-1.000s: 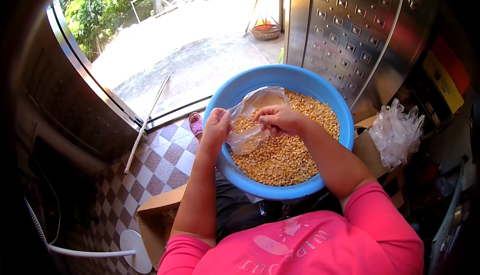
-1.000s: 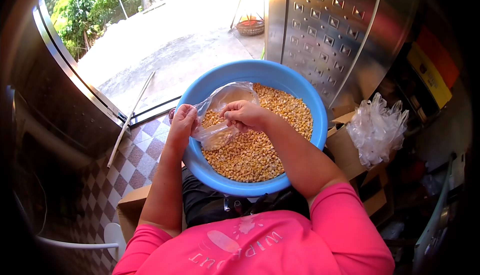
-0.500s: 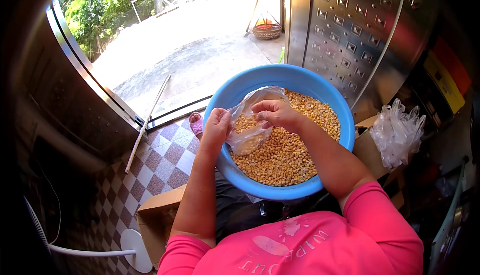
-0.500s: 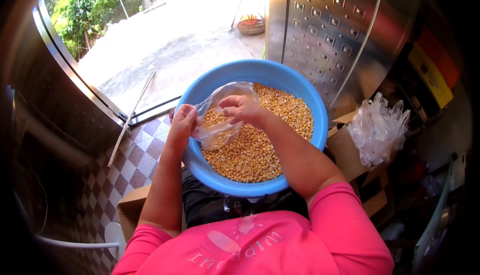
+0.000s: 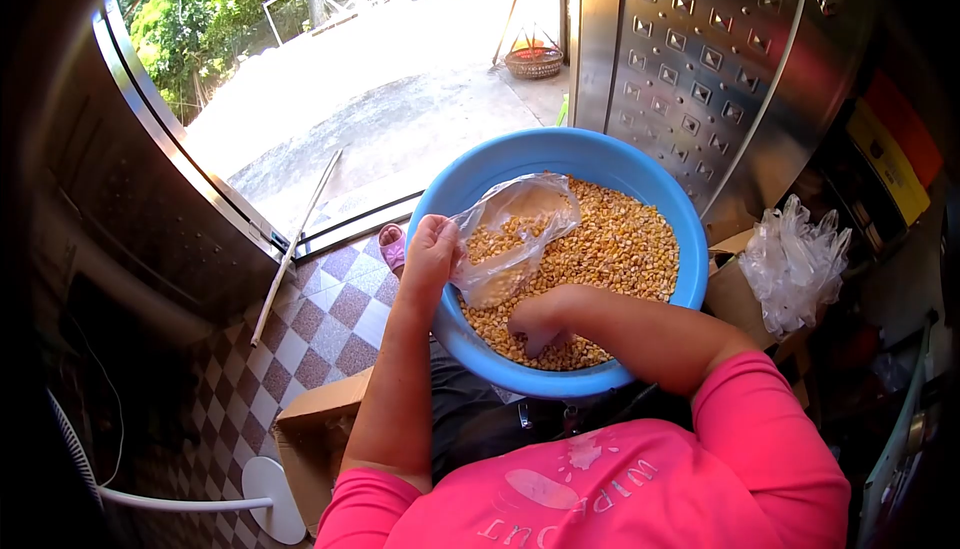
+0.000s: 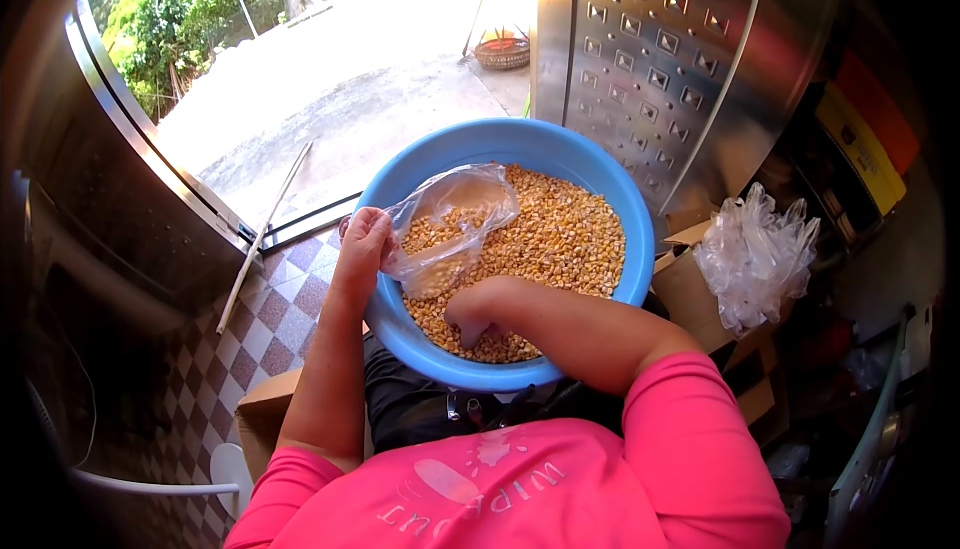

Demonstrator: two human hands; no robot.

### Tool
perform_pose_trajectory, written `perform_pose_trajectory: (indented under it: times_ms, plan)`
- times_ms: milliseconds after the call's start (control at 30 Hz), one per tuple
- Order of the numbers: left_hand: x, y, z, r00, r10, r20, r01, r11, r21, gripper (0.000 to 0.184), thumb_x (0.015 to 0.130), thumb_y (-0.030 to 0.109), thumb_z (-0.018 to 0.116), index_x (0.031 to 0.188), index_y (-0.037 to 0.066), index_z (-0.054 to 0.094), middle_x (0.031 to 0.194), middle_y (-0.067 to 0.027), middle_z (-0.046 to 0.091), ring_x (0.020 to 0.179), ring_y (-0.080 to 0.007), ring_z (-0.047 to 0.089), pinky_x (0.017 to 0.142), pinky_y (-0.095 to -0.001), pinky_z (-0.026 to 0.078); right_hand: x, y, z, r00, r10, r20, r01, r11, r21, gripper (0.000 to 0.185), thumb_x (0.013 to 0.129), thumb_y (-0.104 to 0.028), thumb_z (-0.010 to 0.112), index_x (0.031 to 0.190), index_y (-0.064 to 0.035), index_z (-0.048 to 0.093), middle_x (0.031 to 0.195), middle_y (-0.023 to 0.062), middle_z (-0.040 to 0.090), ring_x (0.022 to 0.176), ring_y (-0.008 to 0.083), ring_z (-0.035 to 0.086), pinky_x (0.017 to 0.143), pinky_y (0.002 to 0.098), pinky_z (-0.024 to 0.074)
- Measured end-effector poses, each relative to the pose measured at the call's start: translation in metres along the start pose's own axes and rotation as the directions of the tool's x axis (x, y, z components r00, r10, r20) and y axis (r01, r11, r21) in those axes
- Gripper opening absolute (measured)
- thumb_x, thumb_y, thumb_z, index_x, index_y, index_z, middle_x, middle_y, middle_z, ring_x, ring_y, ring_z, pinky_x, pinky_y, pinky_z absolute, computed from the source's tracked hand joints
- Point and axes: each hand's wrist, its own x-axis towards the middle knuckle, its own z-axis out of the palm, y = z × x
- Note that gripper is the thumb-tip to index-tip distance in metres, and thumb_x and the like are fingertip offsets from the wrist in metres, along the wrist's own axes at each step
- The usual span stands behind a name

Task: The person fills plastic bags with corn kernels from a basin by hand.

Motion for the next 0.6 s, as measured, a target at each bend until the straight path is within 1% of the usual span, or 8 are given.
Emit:
perform_pose_trajectory:
  times_ms: [100,300,367,400,467,500,533,600]
  plan:
    - [-0.001,-0.001,-0.002,1.000,-0.010,0.007,0.010,1.000,0.004,0.013,0.093,0.018,0.050,0.091,0.005,0.048,0.063,0.0020,0.046,0.049,-0.0045,0.040,0.044,-0.0196,0.032,0.004,0.000,0.002,0.999,-0.032,0.006,0.032,0.999,0.014,0.036,0.075,-0.017,0.061,0.109,-0.0070,0.058,0.080,0.0116,0.062,0.063,0.0208,0.062,0.056,0.0342,0.0530]
    - [0.000,-0.001,-0.002,1.000,-0.007,0.011,0.007,1.000,-0.016,0.014,0.093,0.018,0.051,0.091,0.005,0.048,0.064,0.0018,0.046,0.048,-0.0047,0.040,0.043,-0.0196,0.032,-0.004,0.004,-0.015,0.992,-0.115,0.056,0.112,0.992,0.051,0.033,0.074,-0.011,0.061,0.107,-0.0096,0.060,0.075,0.0073,0.063,0.060,0.0165,0.061,0.052,0.0286,0.0508]
    - [0.001,-0.003,-0.002,1.000,-0.001,0.003,0.002,1.000,-0.019,0.014,0.093,0.019,0.051,0.092,0.005,0.048,0.064,0.0015,0.047,0.049,-0.0048,0.041,0.042,-0.0197,0.032,-0.012,0.016,-0.023,0.963,-0.261,-0.063,0.268,0.920,0.285,0.026,0.077,-0.007,0.056,0.103,-0.0057,0.060,0.072,0.0070,0.062,0.055,0.0126,0.057,0.047,0.0253,0.0462]
    - [0.002,-0.004,-0.002,1.000,0.004,-0.003,-0.004,1.000,-0.021,0.015,0.093,0.019,0.051,0.092,0.005,0.048,0.065,0.0013,0.047,0.049,-0.0050,0.041,0.042,-0.0198,0.032,-0.014,0.022,-0.027,0.963,-0.261,-0.062,0.267,0.921,0.283,0.026,0.077,-0.007,0.056,0.103,-0.0057,0.060,0.072,0.0070,0.062,0.055,0.0126,0.057,0.047,0.0253,0.0462]
    - [0.001,-0.003,-0.002,1.000,-0.003,-0.003,0.003,1.000,-0.006,0.015,0.093,0.019,0.052,0.092,0.005,0.048,0.065,0.0010,0.048,0.049,-0.0051,0.042,0.042,-0.0198,0.032,-0.017,0.034,-0.033,0.909,-0.348,-0.229,0.411,0.665,0.623,0.019,0.080,-0.008,0.057,0.099,-0.0044,0.060,0.075,0.0062,0.063,0.053,0.0088,0.054,0.046,0.0240,0.0443]
    - [0.001,-0.002,-0.002,1.000,-0.011,-0.002,0.011,1.000,0.011,0.015,0.093,0.020,0.052,0.092,0.005,0.048,0.065,0.0008,0.049,0.049,-0.0053,0.042,0.042,-0.0198,0.032,-0.019,0.039,-0.036,0.892,-0.350,-0.286,0.443,0.550,0.708,0.017,0.085,-0.008,0.056,0.101,-0.0038,0.057,0.079,0.0064,0.063,0.053,0.0077,0.055,0.047,0.0232,0.0459]
    - [0.001,-0.001,-0.002,1.000,-0.010,-0.004,0.010,1.000,0.010,0.015,0.093,0.020,0.052,0.092,0.005,0.048,0.065,0.0008,0.049,0.049,-0.0053,0.042,0.042,-0.0198,0.032,-0.018,0.041,-0.037,0.892,-0.350,-0.285,0.443,0.552,0.707,0.017,0.085,-0.008,0.056,0.101,-0.0038,0.057,0.079,0.0064,0.063,0.053,0.0077,0.055,0.047,0.0232,0.0459]
    - [0.000,0.000,-0.002,0.999,-0.031,0.007,0.031,0.999,0.013,0.015,0.092,0.020,0.052,0.092,0.005,0.048,0.065,0.0005,0.049,0.049,-0.0055,0.043,0.042,-0.0197,0.032,-0.013,0.048,-0.040,0.836,-0.216,-0.504,0.540,0.164,0.826,0.020,0.086,-0.009,0.055,0.106,-0.0049,0.055,0.081,0.0062,0.062,0.052,0.0089,0.056,0.045,0.0247,0.0478]
